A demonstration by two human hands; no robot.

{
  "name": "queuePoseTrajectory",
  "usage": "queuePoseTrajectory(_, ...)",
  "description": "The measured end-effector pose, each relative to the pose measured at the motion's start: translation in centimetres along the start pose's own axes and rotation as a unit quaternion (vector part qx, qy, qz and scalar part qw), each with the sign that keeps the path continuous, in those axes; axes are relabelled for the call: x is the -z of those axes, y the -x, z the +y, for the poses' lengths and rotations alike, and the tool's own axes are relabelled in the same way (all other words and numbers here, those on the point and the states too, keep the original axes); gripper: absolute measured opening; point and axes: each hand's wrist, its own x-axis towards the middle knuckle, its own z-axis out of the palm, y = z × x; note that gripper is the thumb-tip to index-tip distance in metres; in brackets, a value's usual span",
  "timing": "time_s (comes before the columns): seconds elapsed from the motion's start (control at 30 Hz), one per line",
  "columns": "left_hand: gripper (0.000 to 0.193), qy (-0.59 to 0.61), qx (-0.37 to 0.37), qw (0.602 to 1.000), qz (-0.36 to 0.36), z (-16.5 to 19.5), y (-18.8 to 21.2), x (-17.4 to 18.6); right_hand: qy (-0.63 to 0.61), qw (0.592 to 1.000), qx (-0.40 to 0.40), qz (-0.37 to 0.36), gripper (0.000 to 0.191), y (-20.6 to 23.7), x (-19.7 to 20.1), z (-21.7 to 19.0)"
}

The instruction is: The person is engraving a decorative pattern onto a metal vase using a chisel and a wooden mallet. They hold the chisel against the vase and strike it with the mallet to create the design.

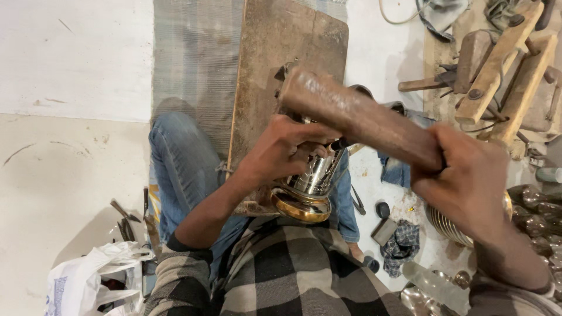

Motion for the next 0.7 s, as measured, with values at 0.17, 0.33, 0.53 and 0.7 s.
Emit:
queuePoseTrajectory(0.17,0.064,-0.009,0.044,0.999,-0.003,0.3,-0.1,-0.4,0.107,0.994,-0.027,0.007,0.028,1.5,-0.5,1.2)
queuePoseTrajectory(0.33,0.073,0.062,0.004,0.998,0.022,1.3,0.1,-0.7,-0.281,0.955,-0.016,0.097,0.017,2.8,-6.2,2.2)
queuePoseTrajectory(0.53,0.067,-0.073,-0.011,0.997,-0.018,1.9,-0.5,-0.6,-0.405,0.900,-0.131,0.096,0.018,6.2,-12.0,2.4)
queuePoseTrajectory(0.7,0.067,-0.110,-0.019,0.993,-0.046,1.8,-0.5,-0.2,-0.413,0.891,-0.082,0.173,0.017,6.0,-10.3,2.8)
